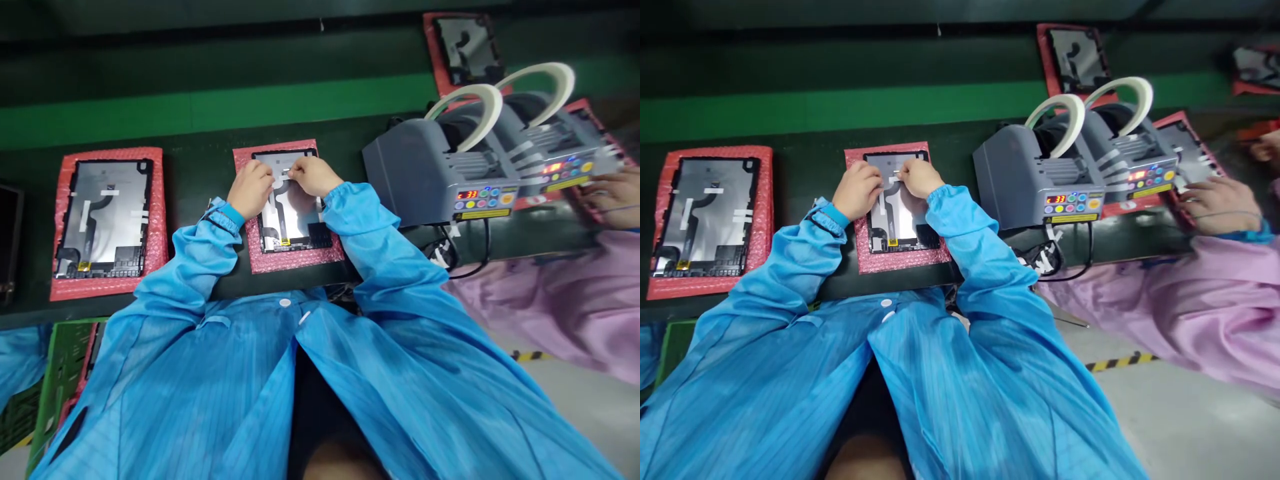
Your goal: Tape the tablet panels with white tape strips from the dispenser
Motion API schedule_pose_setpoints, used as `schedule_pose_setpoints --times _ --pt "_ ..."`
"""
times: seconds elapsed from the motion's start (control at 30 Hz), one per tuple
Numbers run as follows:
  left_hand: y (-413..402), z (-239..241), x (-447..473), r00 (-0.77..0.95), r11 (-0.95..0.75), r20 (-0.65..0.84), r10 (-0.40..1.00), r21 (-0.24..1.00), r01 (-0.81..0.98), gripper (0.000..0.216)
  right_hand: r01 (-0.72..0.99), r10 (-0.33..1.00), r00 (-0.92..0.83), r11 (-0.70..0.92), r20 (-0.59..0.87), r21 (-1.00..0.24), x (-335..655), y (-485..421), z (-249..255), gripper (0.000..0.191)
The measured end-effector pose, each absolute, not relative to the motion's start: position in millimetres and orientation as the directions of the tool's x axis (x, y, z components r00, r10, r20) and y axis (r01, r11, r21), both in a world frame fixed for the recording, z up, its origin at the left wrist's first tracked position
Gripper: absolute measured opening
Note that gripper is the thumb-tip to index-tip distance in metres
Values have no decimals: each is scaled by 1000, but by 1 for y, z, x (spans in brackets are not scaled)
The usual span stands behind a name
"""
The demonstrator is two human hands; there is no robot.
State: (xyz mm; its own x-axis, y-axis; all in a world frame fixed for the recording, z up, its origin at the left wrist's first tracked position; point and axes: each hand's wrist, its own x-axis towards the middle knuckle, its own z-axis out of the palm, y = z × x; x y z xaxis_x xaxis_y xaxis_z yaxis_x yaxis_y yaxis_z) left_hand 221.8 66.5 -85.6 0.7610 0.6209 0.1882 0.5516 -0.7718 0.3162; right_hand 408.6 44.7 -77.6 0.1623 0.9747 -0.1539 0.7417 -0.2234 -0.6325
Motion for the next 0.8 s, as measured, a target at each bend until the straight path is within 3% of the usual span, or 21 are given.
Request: schedule_pose_setpoints --times 0.27,0.57,0.67,0.8 --pt "62 -89 230 805 -795 144 576 331 509 29 766 981 141 -191 -129 -614 410 47 -80 22" --pt "54 -81 231 814 -794 82 575 295 532 31 868 956 223 -284 -190 -408 396 43 -71 19" --pt "52 -81 232 811 -792 85 579 294 535 33 817 934 342 -351 -106 -458 407 42 -76 32" --pt "56 -86 231 799 -781 100 593 316 539 33 684 884 468 -365 -3 -631 425 16 -76 39"
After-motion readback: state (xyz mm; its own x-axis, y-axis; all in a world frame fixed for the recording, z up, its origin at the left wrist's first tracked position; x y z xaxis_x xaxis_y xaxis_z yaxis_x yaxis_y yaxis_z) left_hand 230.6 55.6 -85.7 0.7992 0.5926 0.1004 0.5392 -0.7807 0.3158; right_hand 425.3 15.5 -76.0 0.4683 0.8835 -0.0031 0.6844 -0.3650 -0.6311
